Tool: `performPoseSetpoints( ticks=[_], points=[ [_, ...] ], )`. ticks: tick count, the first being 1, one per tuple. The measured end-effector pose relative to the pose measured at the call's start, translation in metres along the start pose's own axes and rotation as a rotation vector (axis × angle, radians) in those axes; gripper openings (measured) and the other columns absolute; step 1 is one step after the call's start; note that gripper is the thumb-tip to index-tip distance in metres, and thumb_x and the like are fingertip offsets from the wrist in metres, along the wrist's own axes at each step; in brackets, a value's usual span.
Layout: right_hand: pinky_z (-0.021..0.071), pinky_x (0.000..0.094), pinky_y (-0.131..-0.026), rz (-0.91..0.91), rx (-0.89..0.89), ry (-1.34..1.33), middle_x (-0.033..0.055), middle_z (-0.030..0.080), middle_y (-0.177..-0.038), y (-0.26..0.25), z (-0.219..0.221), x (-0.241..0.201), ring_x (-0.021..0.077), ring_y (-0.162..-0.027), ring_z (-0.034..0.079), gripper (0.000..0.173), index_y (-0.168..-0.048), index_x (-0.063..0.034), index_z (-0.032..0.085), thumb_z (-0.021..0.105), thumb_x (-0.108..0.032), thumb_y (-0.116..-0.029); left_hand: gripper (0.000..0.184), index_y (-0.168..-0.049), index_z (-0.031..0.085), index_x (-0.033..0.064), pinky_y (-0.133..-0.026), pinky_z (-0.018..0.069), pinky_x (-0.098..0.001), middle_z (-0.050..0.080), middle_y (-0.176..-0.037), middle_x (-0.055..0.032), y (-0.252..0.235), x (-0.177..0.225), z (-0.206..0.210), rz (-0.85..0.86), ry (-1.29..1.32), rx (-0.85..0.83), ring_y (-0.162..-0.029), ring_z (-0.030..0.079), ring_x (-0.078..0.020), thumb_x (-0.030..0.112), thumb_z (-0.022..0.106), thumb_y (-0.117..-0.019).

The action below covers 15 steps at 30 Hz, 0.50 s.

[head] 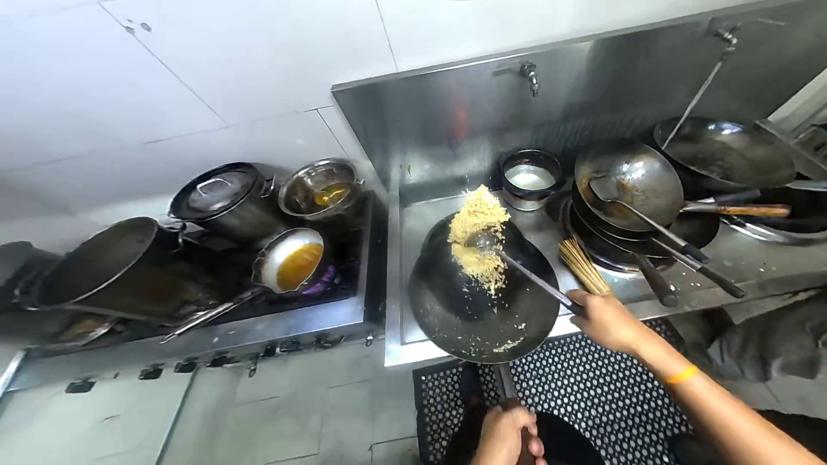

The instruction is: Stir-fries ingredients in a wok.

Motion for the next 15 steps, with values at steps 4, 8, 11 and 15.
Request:
performPoseSetpoints(
  ticks=[4,8,11,15],
  points=[
    [0.0577,0.0546,-0.065,-0.017,-0.012,-0.026,-0.0007,0.073,-0.085,-0.004,-0.059,-0.005,0.0209,-0.072,0.069,0.025,-0.114,-0.0312,0.074,0.076,-0.031,-0.0890,0.007,-0.101,0.054,0.0056,-0.044,0.0520,-0.0250,0.055,-0.069,-0.0037,-0.026,0.084,0.023,0.012,0.193,-0.105,-0.048,0.055,-0.0116,0.013,0.055,-0.1004],
    [0.0548,0.0643,-0.068,-0.001,0.142,0.121,0.0060,0.075,-0.093,-0.071,-0.039,-0.026,0.0316,-0.081,0.070,0.033,-0.114,-0.0348,0.077,0.079,-0.029,-0.0811,0.012,-0.108,0.053,0.0048,-0.044,0.0529,-0.0255,0.055,-0.071,-0.0057,-0.096,0.130,0.017,0.084,0.226,-0.111,-0.050,0.057,-0.0130,0.012,0.057,-0.1007],
    [0.0595,0.0558,-0.074,0.023,0.021,-0.011,0.0089,0.074,-0.100,-0.100,0.006,-0.060,0.0274,-0.083,0.072,0.036,-0.130,-0.0247,0.069,0.069,-0.031,-0.0948,0.032,-0.124,0.053,0.0065,-0.049,0.0569,-0.0324,0.061,-0.079,-0.0102,-0.120,0.123,-0.006,0.107,0.118,-0.090,-0.055,0.062,-0.0187,0.032,0.058,-0.1046],
    [0.0617,0.0464,-0.068,0.022,-0.235,0.000,0.0041,0.075,-0.097,-0.085,-0.040,-0.076,0.0196,-0.071,0.071,0.035,-0.134,-0.0334,0.067,0.066,-0.032,-0.0993,0.058,-0.143,0.052,0.0133,-0.068,0.0609,-0.0457,0.069,-0.111,-0.0183,-0.116,0.101,-0.050,0.097,0.043,-0.119,-0.079,0.070,-0.0304,0.057,0.046,-0.1056]
  ],
)
Point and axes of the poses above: each hand's wrist, its own y-axis away from the middle knuckle, its own z-axis out of the palm, x = y × z, the point moved 7 cm from there along -y, towards the middle knuckle
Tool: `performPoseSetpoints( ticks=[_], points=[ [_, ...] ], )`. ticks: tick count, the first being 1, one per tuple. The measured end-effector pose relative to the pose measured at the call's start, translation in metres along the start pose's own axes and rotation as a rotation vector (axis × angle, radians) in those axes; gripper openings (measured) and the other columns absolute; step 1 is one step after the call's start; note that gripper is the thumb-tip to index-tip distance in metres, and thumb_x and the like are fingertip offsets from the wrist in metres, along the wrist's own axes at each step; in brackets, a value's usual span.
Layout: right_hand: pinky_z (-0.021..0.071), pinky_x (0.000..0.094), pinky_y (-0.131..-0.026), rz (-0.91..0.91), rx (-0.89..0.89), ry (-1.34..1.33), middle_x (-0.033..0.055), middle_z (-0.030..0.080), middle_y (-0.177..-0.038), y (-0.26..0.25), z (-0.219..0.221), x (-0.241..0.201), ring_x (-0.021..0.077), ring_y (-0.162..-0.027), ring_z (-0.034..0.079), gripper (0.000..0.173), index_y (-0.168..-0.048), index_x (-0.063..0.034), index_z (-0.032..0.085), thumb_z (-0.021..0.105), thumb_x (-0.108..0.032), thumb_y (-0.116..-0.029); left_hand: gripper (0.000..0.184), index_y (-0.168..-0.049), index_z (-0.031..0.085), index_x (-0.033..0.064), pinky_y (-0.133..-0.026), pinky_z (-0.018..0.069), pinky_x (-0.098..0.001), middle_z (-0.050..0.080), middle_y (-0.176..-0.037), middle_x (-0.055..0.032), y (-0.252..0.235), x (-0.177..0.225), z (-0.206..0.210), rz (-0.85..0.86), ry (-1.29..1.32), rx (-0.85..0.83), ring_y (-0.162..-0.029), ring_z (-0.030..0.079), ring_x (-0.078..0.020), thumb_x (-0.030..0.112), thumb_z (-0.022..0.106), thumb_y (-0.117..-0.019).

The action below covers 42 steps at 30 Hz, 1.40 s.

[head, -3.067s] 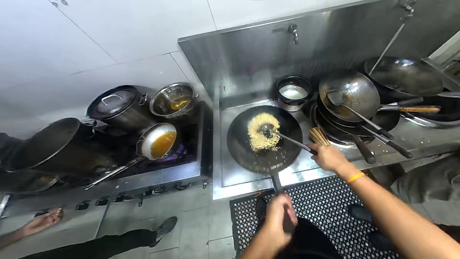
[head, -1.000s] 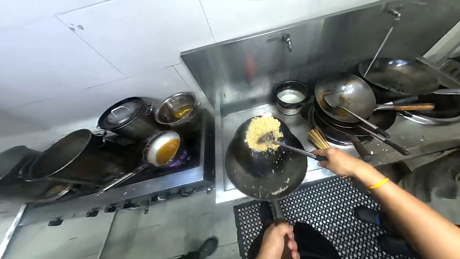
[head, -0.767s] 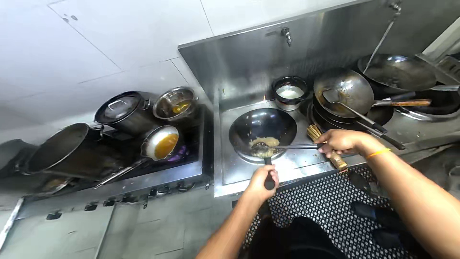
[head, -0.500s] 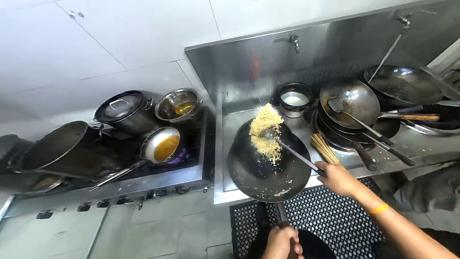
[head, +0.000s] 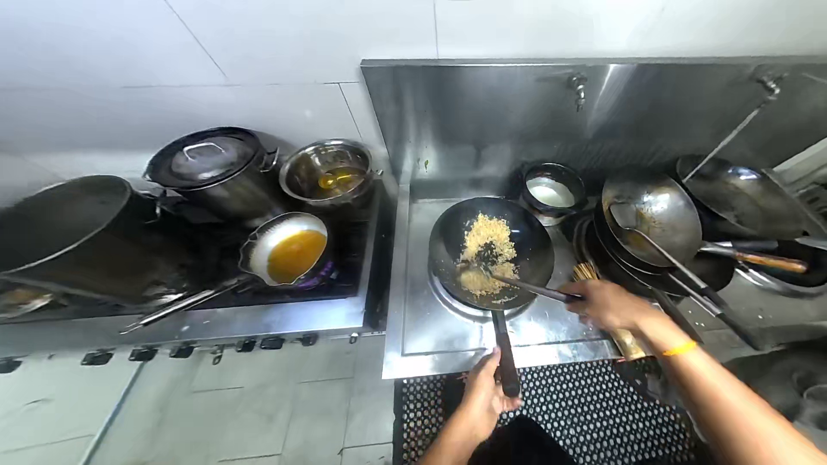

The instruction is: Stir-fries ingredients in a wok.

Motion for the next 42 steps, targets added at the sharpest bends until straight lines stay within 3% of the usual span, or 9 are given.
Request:
performPoseSetpoints(
  ticks=[3,7,13,21,25,29,34,38,42],
  points=[
    [0.0586,0.0578,-0.073,0.142,0.142,0.342,0.0005,0.076,-0.098,0.019,-0.050,-0.007,0.0247,-0.085,0.072,0.028,-0.119,-0.0457,0.073,0.071,-0.039,-0.0917,0.056,-0.143,0.052,0.0104,-0.070,0.0598,-0.0435,0.070,-0.108,-0.0161,0.004,-0.022,-0.051,-0.032,0.009,0.152,-0.078,0.070,-0.0273,0.053,0.041,-0.1080],
    [0.0563,0.0627,-0.078,0.175,0.323,0.246,0.0133,0.073,-0.103,-0.035,-0.012,-0.037,0.0360,-0.095,0.071,0.029,-0.121,-0.0249,0.072,0.064,-0.036,-0.0945,0.031,-0.126,0.057,0.0058,-0.058,0.0562,-0.0363,0.060,-0.079,-0.0080,-0.005,-0.031,-0.090,-0.034,0.028,0.381,-0.061,0.060,-0.0185,0.029,0.057,-0.1050],
    [0.0600,0.0530,-0.073,0.106,-0.001,0.262,0.0027,0.075,-0.098,-0.028,-0.035,-0.054,0.0225,-0.078,0.072,0.035,-0.131,-0.0378,0.068,0.061,-0.048,-0.0978,0.024,-0.124,0.062,0.0084,-0.058,0.0583,-0.0379,0.057,-0.073,-0.0059,-0.022,0.010,-0.077,0.028,-0.101,0.183,-0.058,0.061,-0.0189,0.021,0.055,-0.1044],
    [0.0586,0.0600,-0.080,0.157,0.203,0.210,0.0115,0.073,-0.105,-0.066,0.010,-0.061,0.0325,-0.091,0.072,0.040,-0.129,-0.0266,0.067,0.056,-0.047,-0.0973,0.050,-0.153,0.039,0.0164,-0.081,0.0595,-0.0583,0.061,-0.137,-0.0174,-0.015,0.055,-0.010,0.089,-0.064,0.119,-0.112,0.067,-0.0376,0.026,0.052,-0.1057],
    [0.0564,0.0658,-0.082,0.101,0.059,0.380,0.0046,0.075,-0.109,-0.017,-0.034,-0.066,0.0309,-0.097,0.072,0.038,-0.128,-0.0442,0.067,0.062,-0.055,-0.0917,0.057,-0.143,0.047,0.0109,-0.076,0.0620,-0.0544,0.068,-0.119,-0.0187,-0.028,0.040,0.023,-0.157,0.126,-0.064,-0.092,0.072,-0.0351,0.051,0.054,-0.1038],
    [0.0549,0.0662,-0.076,0.313,0.163,0.530,0.0129,0.072,-0.109,0.009,-0.051,-0.088,0.0382,-0.102,0.069,0.030,-0.112,-0.0252,0.071,0.066,-0.041,-0.0872,0.036,-0.110,0.055,0.0053,-0.051,0.0571,-0.0345,0.060,-0.074,-0.0092,-0.030,0.030,0.044,-0.187,0.148,-0.007,-0.055,0.061,-0.0193,0.041,0.060,-0.1027],
    [0.0598,0.0562,-0.069,0.064,0.182,0.172,0.0100,0.072,-0.099,-0.049,0.040,-0.062,0.0298,-0.080,0.072,0.038,-0.125,-0.0255,0.066,0.057,-0.048,-0.0955,0.025,-0.109,0.055,0.0054,-0.051,0.0574,-0.0322,0.057,-0.071,-0.0068,-0.033,0.028,0.052,-0.128,0.008,-0.005,-0.055,0.061,-0.0170,0.025,0.066,-0.0996],
    [0.0562,0.0628,-0.081,-0.037,0.187,0.314,0.0009,0.075,-0.106,0.048,-0.026,-0.055,0.0275,-0.099,0.071,0.032,-0.123,-0.0425,0.071,0.067,-0.047,-0.0919,0.020,-0.111,0.055,0.0081,-0.046,0.0543,-0.0279,0.054,-0.072,-0.0039,-0.013,0.025,0.029,-0.043,0.061,-0.009,-0.052,0.057,-0.0136,0.023,0.063,-0.1007],
    [0.0592,0.0424,-0.065,-0.158,0.135,0.068,-0.0044,0.074,-0.091,0.116,-0.075,-0.005,0.0131,-0.070,0.067,0.026,-0.124,-0.0361,0.072,0.068,-0.032,-0.0986,0.009,-0.096,0.057,0.0061,-0.044,0.0502,-0.0265,0.053,-0.063,-0.0019,0.099,-0.006,0.051,-0.117,0.049,0.015,-0.047,0.054,-0.0115,0.014,0.058,-0.1001]
  ],
)
Point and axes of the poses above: each hand's wrist, its own y-axis away from the middle knuckle, its own z-axis out of the palm, x = y × z, the point moved 7 cm from there along -y, towards the middle knuckle
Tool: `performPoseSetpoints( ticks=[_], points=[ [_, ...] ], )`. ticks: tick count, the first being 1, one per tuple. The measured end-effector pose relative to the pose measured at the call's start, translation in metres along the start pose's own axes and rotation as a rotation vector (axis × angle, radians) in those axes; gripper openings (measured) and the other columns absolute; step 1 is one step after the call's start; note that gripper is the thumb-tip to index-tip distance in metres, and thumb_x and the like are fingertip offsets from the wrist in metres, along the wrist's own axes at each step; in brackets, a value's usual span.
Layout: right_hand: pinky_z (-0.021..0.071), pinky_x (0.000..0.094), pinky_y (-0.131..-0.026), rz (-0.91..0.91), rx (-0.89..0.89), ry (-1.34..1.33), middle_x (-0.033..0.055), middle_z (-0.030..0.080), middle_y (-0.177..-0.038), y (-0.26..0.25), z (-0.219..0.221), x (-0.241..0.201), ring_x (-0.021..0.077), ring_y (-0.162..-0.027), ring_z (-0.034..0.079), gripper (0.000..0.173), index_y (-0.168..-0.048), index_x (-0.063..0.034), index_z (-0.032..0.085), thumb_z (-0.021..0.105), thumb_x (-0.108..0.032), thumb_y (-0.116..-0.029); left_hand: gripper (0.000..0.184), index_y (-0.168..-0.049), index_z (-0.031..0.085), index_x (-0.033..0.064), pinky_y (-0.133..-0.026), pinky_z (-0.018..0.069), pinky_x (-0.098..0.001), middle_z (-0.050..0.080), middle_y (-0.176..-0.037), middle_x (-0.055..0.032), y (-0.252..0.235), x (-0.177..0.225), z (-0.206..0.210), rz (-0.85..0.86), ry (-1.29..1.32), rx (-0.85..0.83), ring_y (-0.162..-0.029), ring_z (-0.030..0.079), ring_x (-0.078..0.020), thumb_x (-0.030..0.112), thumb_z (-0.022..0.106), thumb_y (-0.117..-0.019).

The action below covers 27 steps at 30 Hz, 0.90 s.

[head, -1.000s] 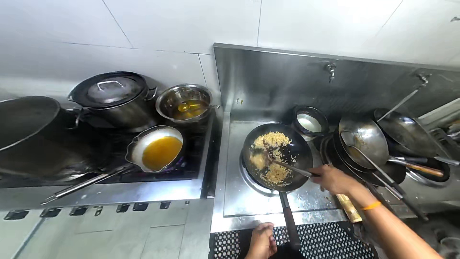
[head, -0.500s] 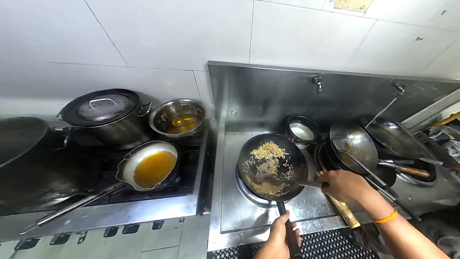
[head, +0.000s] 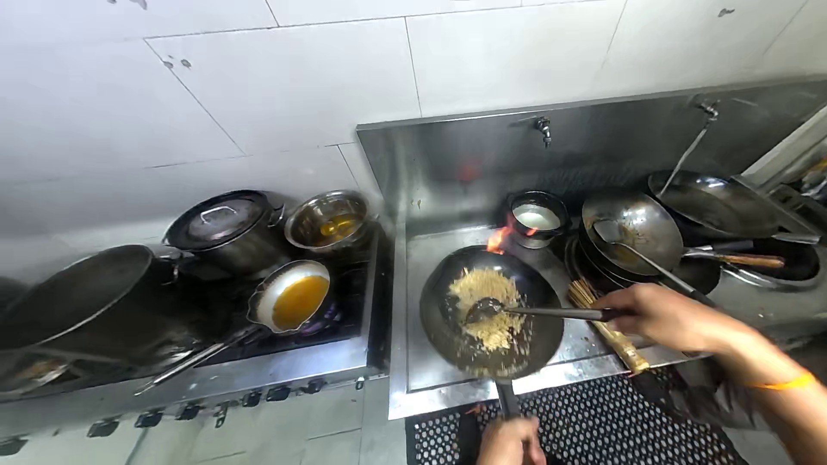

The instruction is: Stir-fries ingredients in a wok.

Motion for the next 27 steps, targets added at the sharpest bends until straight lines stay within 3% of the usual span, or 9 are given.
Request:
performPoseSetpoints(
  ticks=[2,5,7,9,13,16,19,23,27],
  points=[
    [0.0531,0.0342,-0.049,0.048,-0.129,-0.332,0.0064,0.072,-0.084,0.018,-0.007,0.025,0.0169,-0.052,0.059,0.028,-0.131,-0.0245,0.071,0.061,-0.021,-0.1043,0.013,-0.100,0.059,0.0064,-0.044,0.0512,-0.0261,0.053,-0.066,-0.0013,0.031,-0.011,0.011,-0.044,-0.009,0.004,-0.048,0.054,-0.0109,0.019,0.057,-0.1027],
    [0.0434,0.0286,-0.040,0.142,-0.190,-0.543,0.0087,0.069,-0.076,0.014,0.010,0.057,0.0151,-0.044,0.050,0.026,-0.128,-0.0238,0.073,0.061,-0.024,-0.1042,0.020,-0.095,0.055,0.0062,-0.043,0.0516,-0.0256,0.052,-0.064,-0.0024,-0.008,0.031,0.028,-0.008,0.096,-0.013,-0.047,0.055,-0.0114,0.024,0.055,-0.1045],
    [0.0498,0.0339,-0.048,0.166,-0.117,-0.379,0.0056,0.072,-0.079,-0.008,0.043,0.068,0.0160,-0.053,0.058,0.025,-0.125,-0.0269,0.074,0.066,-0.027,-0.1013,0.014,-0.101,0.052,0.0073,-0.042,0.0518,-0.0247,0.051,-0.067,-0.0023,-0.058,0.053,0.025,0.045,0.153,-0.039,-0.047,0.054,-0.0110,0.021,0.056,-0.1036],
    [0.0591,0.0503,-0.070,0.180,0.023,-0.090,0.0010,0.076,-0.095,-0.036,0.087,0.079,0.0200,-0.078,0.070,0.031,-0.123,-0.0365,0.074,0.074,-0.033,-0.0924,0.012,-0.103,0.053,0.0075,-0.042,0.0522,-0.0250,0.052,-0.069,-0.0027,-0.076,0.031,0.013,0.083,0.149,-0.044,-0.048,0.054,-0.0112,0.019,0.056,-0.1027],
    [0.0562,0.0597,-0.088,0.118,0.067,0.021,0.0034,0.074,-0.114,-0.040,0.127,0.092,0.0266,-0.101,0.071,0.048,-0.138,-0.0399,0.063,0.071,-0.031,-0.0920,0.007,-0.105,0.054,0.0058,-0.044,0.0496,-0.0269,0.053,-0.067,-0.0028,-0.001,-0.059,-0.001,0.064,-0.063,0.054,-0.048,0.052,-0.0115,0.010,0.054,-0.0993],
    [0.0574,0.0453,-0.062,0.111,-0.128,-0.050,0.0029,0.073,-0.087,-0.006,0.085,0.083,0.0184,-0.066,0.067,0.033,-0.127,-0.0342,0.071,0.071,-0.027,-0.0949,0.014,-0.103,0.059,0.0061,-0.043,0.0502,-0.0260,0.054,-0.069,-0.0020,0.032,-0.058,0.007,-0.027,-0.114,0.087,-0.048,0.053,-0.0108,0.020,0.055,-0.1022],
    [0.0492,0.0323,-0.050,0.179,-0.330,-0.288,0.0080,0.069,-0.074,0.002,0.057,0.073,0.0160,-0.051,0.057,0.033,-0.134,-0.0265,0.068,0.066,-0.025,-0.1013,0.020,-0.100,0.054,0.0052,-0.042,0.0508,-0.0229,0.052,-0.065,-0.0020,-0.007,0.011,0.037,0.006,0.044,0.012,-0.046,0.054,-0.0096,0.024,0.052,-0.1056],
    [0.0571,0.0514,-0.068,0.154,-0.028,-0.006,0.0073,0.074,-0.094,-0.046,0.094,0.077,0.0252,-0.075,0.069,0.034,-0.127,-0.0309,0.072,0.072,-0.029,-0.0929,0.012,-0.100,0.052,0.0074,-0.043,0.0523,-0.0226,0.052,-0.068,-0.0017,-0.079,0.017,0.031,0.098,0.149,-0.065,-0.048,0.055,-0.0095,0.019,0.052,-0.1032],
    [0.0571,0.0613,-0.083,0.082,0.110,0.022,0.0080,0.074,-0.111,-0.051,0.142,0.098,0.0314,-0.097,0.071,0.053,-0.144,-0.0367,0.058,0.070,-0.030,-0.0926,0.005,-0.097,0.054,0.0075,-0.044,0.0495,-0.0265,0.052,-0.064,-0.0019,-0.010,-0.078,0.021,0.063,-0.051,0.039,-0.047,0.052,-0.0112,0.010,0.050,-0.0984]
  ],
)
Point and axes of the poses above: each hand's wrist, its own y-axis away from the middle knuckle, its own z-axis out of the palm, x = y × z, the point moved 7 cm from there along -y, towards the middle knuckle
